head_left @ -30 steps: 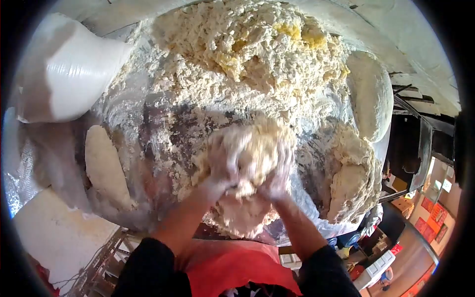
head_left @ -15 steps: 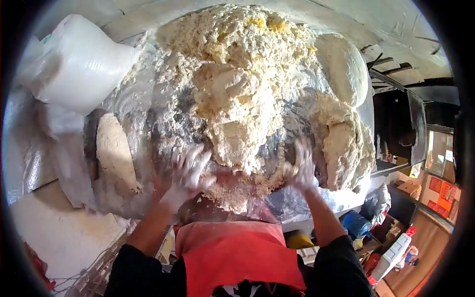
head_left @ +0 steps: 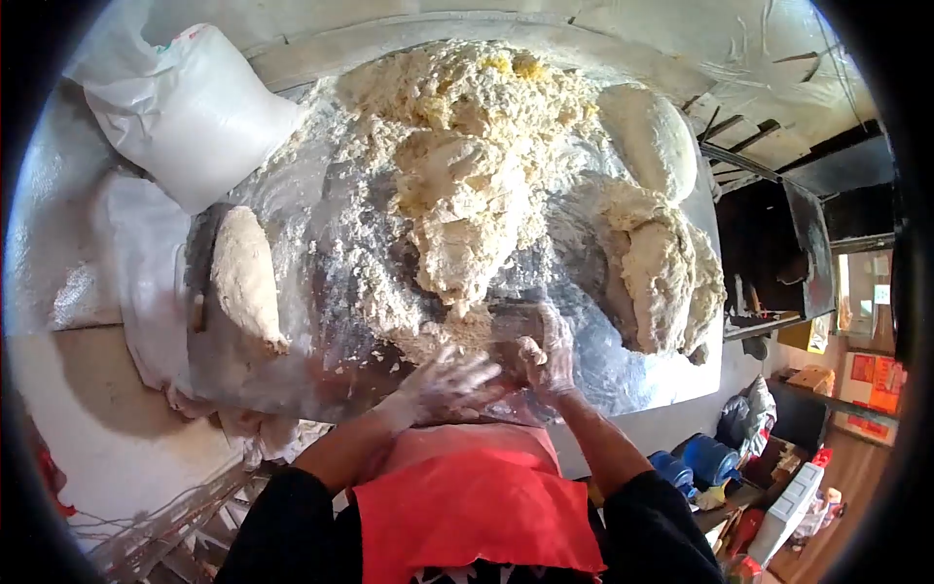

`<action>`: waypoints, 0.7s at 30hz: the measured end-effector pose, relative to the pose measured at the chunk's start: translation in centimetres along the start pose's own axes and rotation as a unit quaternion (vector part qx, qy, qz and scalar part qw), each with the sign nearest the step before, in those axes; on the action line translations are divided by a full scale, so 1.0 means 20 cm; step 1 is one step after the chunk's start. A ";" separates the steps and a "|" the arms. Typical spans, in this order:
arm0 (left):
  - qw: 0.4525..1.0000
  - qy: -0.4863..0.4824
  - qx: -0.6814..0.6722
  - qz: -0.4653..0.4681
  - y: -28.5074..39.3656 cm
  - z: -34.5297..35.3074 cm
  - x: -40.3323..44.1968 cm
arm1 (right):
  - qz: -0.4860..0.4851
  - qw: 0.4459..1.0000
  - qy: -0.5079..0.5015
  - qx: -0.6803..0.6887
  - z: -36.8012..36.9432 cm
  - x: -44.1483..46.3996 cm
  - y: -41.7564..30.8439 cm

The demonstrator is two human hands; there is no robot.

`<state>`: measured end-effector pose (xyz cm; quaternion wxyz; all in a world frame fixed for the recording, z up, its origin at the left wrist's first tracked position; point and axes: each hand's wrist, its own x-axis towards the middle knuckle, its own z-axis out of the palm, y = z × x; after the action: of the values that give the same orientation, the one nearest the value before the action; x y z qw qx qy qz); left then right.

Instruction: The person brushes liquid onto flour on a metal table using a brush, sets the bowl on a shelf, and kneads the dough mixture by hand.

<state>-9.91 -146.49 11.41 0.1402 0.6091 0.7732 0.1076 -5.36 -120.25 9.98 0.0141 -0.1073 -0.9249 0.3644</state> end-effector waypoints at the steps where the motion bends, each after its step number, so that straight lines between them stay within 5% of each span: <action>1: 1.000 0.005 0.000 0.005 0.02 0.01 0.07 | 0.001 1.000 0.004 -0.006 -0.02 -0.01 0.03; 4: 0.999 0.030 -0.020 0.031 -0.03 0.04 0.18 | -0.016 1.000 0.011 -0.009 -0.02 -0.02 0.07; 6: 0.989 0.042 0.141 -0.024 -0.19 0.06 0.14 | -0.050 0.992 0.033 -0.108 0.02 -0.02 0.02; 12: 0.959 -0.009 0.186 -0.212 -0.84 -0.13 -0.29 | -0.045 0.989 0.021 -0.140 0.05 -0.02 0.04; 15: 0.930 0.043 0.213 -0.296 -0.81 -0.31 -0.34 | -0.034 0.991 0.022 -0.128 0.03 0.03 -0.01; 17: 0.906 0.201 -0.028 -0.372 -0.64 -0.40 -0.23 | 0.020 0.996 0.000 -0.084 0.01 0.10 -0.15; 18: 0.889 0.264 -0.200 -0.316 -0.61 -0.33 -0.18 | 0.023 0.996 0.003 -0.085 0.04 0.14 -0.17; 20: 0.732 0.247 -0.537 -0.339 -0.41 -0.22 0.02 | -0.013 0.997 0.054 -0.051 0.05 0.26 -0.29; 21: 0.698 0.231 -0.569 -0.368 -0.29 -0.33 0.14 | -0.013 0.997 0.073 -0.025 0.03 0.32 -0.40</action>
<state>-18.11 -145.20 15.38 0.3054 0.0356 0.7348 0.6046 -13.20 -124.94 14.67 0.0836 -0.1222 -0.9317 0.3318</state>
